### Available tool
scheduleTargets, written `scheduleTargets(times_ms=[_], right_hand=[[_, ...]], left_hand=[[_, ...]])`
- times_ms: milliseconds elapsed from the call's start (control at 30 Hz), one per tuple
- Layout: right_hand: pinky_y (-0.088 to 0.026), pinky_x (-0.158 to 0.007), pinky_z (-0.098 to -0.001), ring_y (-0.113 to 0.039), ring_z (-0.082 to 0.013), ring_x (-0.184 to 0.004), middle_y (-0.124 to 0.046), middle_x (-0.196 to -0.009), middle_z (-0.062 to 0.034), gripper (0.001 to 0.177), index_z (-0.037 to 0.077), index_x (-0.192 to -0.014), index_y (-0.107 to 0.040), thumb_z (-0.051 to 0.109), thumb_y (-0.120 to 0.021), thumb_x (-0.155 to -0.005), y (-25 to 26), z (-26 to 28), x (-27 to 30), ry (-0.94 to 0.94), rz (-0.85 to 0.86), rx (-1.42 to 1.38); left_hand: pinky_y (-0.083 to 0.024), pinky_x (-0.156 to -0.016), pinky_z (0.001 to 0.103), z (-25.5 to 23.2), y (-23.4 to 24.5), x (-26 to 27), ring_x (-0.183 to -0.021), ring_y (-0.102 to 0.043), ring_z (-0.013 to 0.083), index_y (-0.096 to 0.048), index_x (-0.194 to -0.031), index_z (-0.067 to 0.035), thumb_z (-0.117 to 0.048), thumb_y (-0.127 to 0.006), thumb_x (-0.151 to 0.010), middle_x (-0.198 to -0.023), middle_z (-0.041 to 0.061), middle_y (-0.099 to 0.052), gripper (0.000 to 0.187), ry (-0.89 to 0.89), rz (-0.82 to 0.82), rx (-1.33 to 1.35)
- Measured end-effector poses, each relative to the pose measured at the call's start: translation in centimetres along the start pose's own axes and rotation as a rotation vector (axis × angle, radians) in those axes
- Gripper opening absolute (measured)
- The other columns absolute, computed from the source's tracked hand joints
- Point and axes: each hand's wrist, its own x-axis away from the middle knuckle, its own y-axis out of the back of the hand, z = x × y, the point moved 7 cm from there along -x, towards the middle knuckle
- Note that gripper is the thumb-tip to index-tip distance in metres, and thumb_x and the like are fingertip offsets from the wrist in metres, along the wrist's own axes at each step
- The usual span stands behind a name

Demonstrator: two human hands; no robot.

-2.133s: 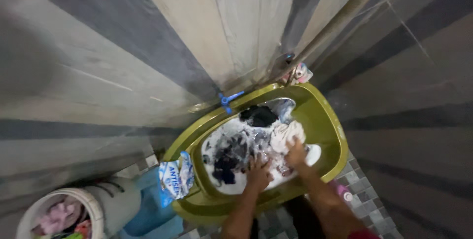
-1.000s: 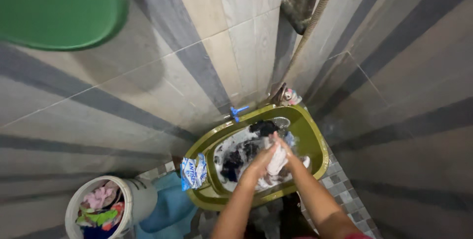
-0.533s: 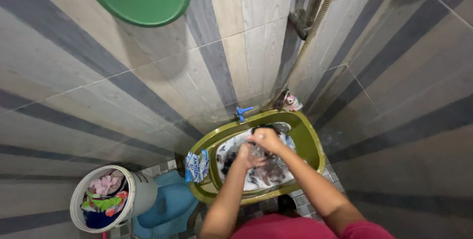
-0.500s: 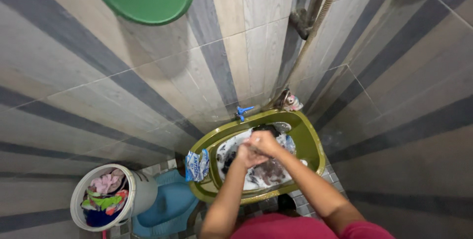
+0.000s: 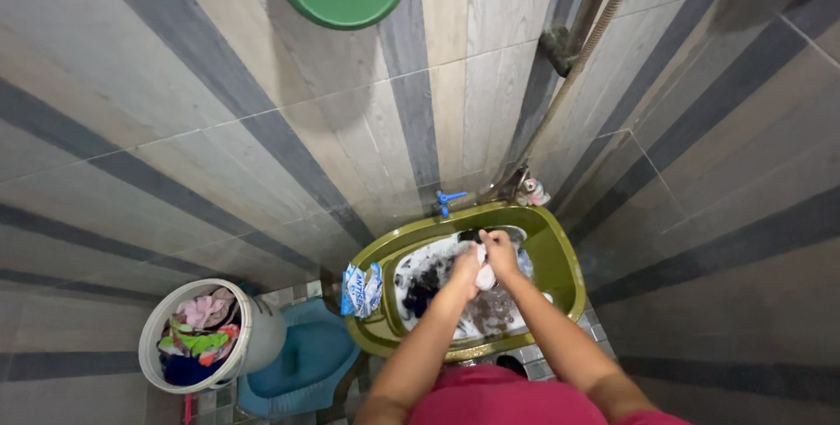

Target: The person hand washes several pieces of clothing in a green basin filled with soapy water. They scrub and rinse each item individually, then place the washed clothes into a white bucket beside the basin.

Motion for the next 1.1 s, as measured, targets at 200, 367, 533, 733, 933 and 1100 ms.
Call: scheduleTargets(times_ms=[200, 367, 533, 733, 933, 1100], right_hand=[[-0.058, -0.07, -0.0411, -0.069, -0.024, -0.072, -0.073, -0.092, -0.0092, 0.05, 0.013, -0.111, -0.068, 0.056, -0.061, -0.087, -0.6, -1.8, 1.3, -0.606, 0.415, -0.562], [-0.052, -0.074, -0.041, -0.068, -0.019, -0.083, -0.072, -0.099, -0.0008, 0.045, 0.02, -0.118, -0.064, 0.056, -0.06, -0.09, 1.8, -0.4, 0.3, -0.617, 0.169, -0.515], [-0.06, -0.078, -0.0352, -0.073, -0.0208, -0.087, -0.076, -0.098, -0.0058, 0.041, 0.014, -0.115, -0.071, 0.015, -0.08, -0.075, -1.4, 5.8, -0.8, -0.152, 0.475, -0.441], [-0.057, -0.071, -0.0339, -0.066, -0.0181, -0.077, -0.072, -0.083, -0.0072, 0.028, 0.003, -0.091, -0.07, 0.023, -0.086, -0.08, -7.8, 9.8, 4.2, 0.193, 0.512, 0.247], [-0.055, -0.076, -0.041, -0.07, -0.0318, -0.083, -0.074, -0.087, -0.0133, 0.031, 0.01, -0.084, -0.073, 0.04, -0.074, -0.09, -9.2, 13.7, 10.5, 0.875, 0.392, 0.509], [-0.056, -0.072, -0.0414, -0.071, -0.0346, -0.078, -0.075, -0.091, -0.0181, 0.03, 0.016, -0.103, -0.078, 0.041, -0.063, -0.097, -2.9, 9.1, 2.1, 0.247, -0.037, 0.512]], left_hand=[[-0.046, -0.055, 0.028, -3.1, -2.9, 2.0, -0.065, -0.059, 0.0129, -0.071, -0.11, -0.003, -0.047, -0.059, -0.109, -0.082, 0.004, -0.067, 0.046, -0.221, 0.322, -0.365], [-0.054, -0.068, 0.029, -6.7, -0.5, 1.9, -0.077, -0.068, 0.0142, -0.077, -0.116, -0.002, -0.045, -0.067, -0.098, -0.095, 0.008, -0.077, 0.047, -0.327, 0.231, -0.831], [-0.056, -0.084, 0.036, -7.9, 2.1, 1.4, -0.097, -0.07, 0.0233, -0.068, -0.122, -0.002, -0.048, -0.065, -0.092, -0.109, 0.012, -0.074, 0.056, -0.401, 0.177, -0.643], [-0.054, -0.088, 0.042, -4.4, 3.9, 1.8, -0.1, -0.066, 0.0336, -0.059, -0.121, 0.002, -0.061, -0.046, -0.094, -0.111, 0.022, -0.067, 0.07, 0.278, 0.359, 0.037], [-0.056, -0.082, 0.041, -6.8, -0.4, 1.5, -0.093, -0.068, 0.0291, -0.062, -0.118, -0.003, -0.049, -0.046, -0.099, -0.106, 0.015, -0.07, 0.053, 0.103, 0.677, 0.42], [-0.058, -0.076, 0.04, -5.2, -0.5, -0.6, -0.087, -0.07, 0.0252, -0.065, -0.115, -0.007, -0.039, -0.045, -0.104, -0.101, 0.01, -0.072, 0.04, -0.022, 0.228, 0.281]])
